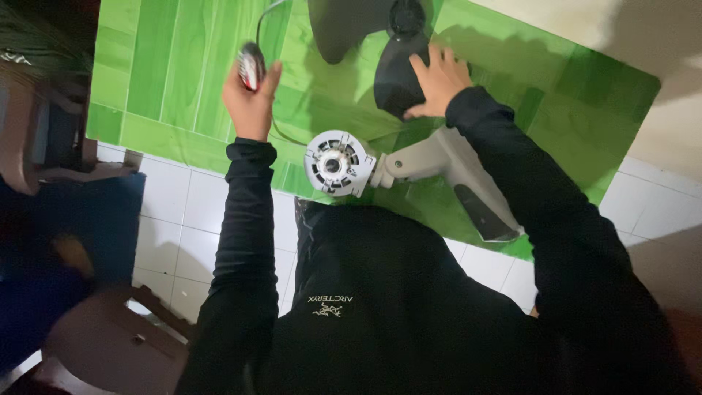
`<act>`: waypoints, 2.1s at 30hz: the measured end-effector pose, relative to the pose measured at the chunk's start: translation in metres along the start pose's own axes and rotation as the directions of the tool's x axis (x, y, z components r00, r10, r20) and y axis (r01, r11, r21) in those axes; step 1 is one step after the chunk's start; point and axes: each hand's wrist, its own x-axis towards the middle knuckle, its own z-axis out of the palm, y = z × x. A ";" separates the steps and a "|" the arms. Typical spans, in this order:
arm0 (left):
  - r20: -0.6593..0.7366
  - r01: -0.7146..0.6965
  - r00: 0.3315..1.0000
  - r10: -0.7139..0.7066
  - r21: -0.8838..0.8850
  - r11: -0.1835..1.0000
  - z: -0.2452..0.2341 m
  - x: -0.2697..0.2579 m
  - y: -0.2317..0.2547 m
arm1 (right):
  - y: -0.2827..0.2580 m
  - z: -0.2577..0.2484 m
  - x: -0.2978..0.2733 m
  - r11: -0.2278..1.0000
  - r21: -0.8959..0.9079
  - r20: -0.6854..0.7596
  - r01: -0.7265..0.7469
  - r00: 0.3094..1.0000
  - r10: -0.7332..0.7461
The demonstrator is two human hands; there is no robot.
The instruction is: The person disassembles a white pedestal fan on a green table. They remove the front grille, unscrew the blade hub, detach the blades, and use a screwdriver to open the motor housing.
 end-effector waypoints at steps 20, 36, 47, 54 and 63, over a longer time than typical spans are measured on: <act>-0.293 0.090 0.954 0.065 0.486 0.869 -0.048 0.014 -0.125 | 0.025 0.038 -0.003 0.999 -0.002 -0.061 -0.037 0.997 0.037; -0.533 0.277 0.758 -0.377 -0.260 0.925 -0.063 -0.091 -0.115 | 0.011 0.038 -0.014 0.980 -0.152 -0.193 0.129 0.968 -0.158; -0.294 0.287 0.946 -0.137 0.562 0.776 -0.039 -0.072 -0.121 | 0.113 0.021 0.000 0.976 0.209 -0.781 0.069 0.612 0.124; -0.317 0.336 0.934 -0.166 0.617 0.712 -0.034 -0.073 -0.106 | 0.120 -0.002 0.008 0.974 0.209 -0.879 0.090 0.453 0.146; -0.284 0.295 0.949 -0.133 0.665 0.686 -0.037 -0.069 -0.106 | 0.116 0.004 0.008 0.979 0.204 -0.855 0.003 0.487 0.177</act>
